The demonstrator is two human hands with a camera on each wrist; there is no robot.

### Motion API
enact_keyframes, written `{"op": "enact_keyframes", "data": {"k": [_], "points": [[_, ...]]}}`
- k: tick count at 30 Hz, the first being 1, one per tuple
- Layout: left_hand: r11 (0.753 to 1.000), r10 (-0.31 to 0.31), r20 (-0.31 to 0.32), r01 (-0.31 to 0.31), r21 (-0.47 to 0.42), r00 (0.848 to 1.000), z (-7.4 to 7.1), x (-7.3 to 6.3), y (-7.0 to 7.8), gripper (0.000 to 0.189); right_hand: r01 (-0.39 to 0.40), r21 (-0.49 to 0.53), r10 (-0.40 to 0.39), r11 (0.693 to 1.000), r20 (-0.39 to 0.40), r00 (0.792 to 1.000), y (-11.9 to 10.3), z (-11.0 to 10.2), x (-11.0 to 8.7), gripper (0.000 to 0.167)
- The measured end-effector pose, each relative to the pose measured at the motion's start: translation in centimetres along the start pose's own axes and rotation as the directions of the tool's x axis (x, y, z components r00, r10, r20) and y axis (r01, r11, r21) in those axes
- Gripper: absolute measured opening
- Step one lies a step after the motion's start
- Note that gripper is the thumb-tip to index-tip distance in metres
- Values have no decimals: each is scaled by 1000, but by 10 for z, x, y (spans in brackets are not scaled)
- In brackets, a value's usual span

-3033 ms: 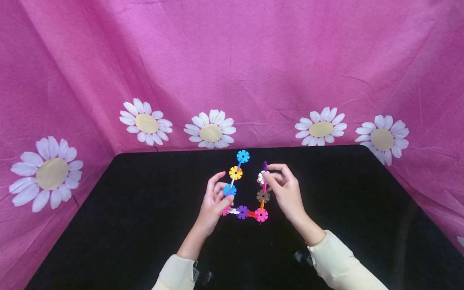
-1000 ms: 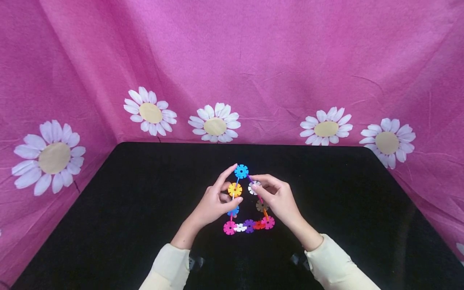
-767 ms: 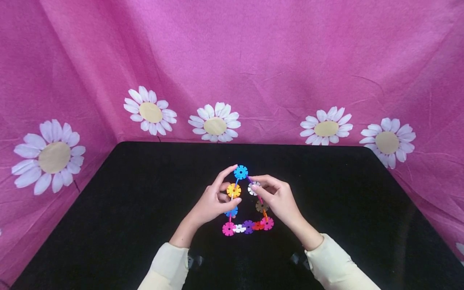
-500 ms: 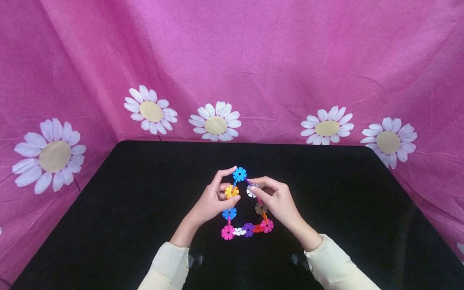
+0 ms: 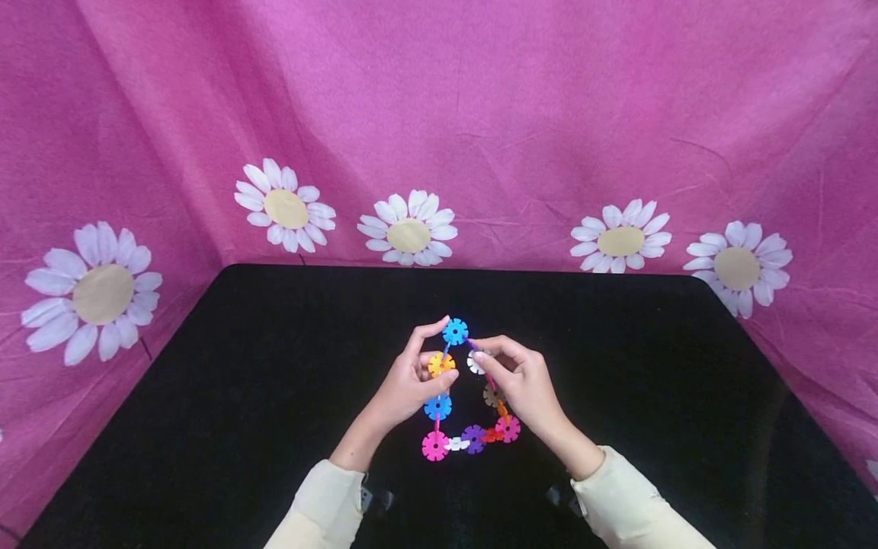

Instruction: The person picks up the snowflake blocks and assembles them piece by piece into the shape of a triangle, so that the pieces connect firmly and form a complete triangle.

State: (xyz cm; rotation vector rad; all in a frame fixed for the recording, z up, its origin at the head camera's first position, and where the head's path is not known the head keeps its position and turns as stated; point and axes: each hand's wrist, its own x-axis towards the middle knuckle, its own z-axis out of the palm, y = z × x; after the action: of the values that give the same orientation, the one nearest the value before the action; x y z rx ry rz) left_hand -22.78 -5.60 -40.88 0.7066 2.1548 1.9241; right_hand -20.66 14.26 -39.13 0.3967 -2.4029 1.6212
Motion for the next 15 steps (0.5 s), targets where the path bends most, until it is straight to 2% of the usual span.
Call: {"op": "enact_keyframes", "data": {"k": [8, 15], "points": [[1000, -11, 14, 12, -5, 1000, -1, 0, -1, 71, 32, -6, -32, 999, -4, 999, -1, 1, -1, 21], [1000, -20, 19, 19, 17, 1000, -1, -1, -2, 71, 2, -6, -2, 1000, 6, 1000, 0, 1, -1, 21]]}}
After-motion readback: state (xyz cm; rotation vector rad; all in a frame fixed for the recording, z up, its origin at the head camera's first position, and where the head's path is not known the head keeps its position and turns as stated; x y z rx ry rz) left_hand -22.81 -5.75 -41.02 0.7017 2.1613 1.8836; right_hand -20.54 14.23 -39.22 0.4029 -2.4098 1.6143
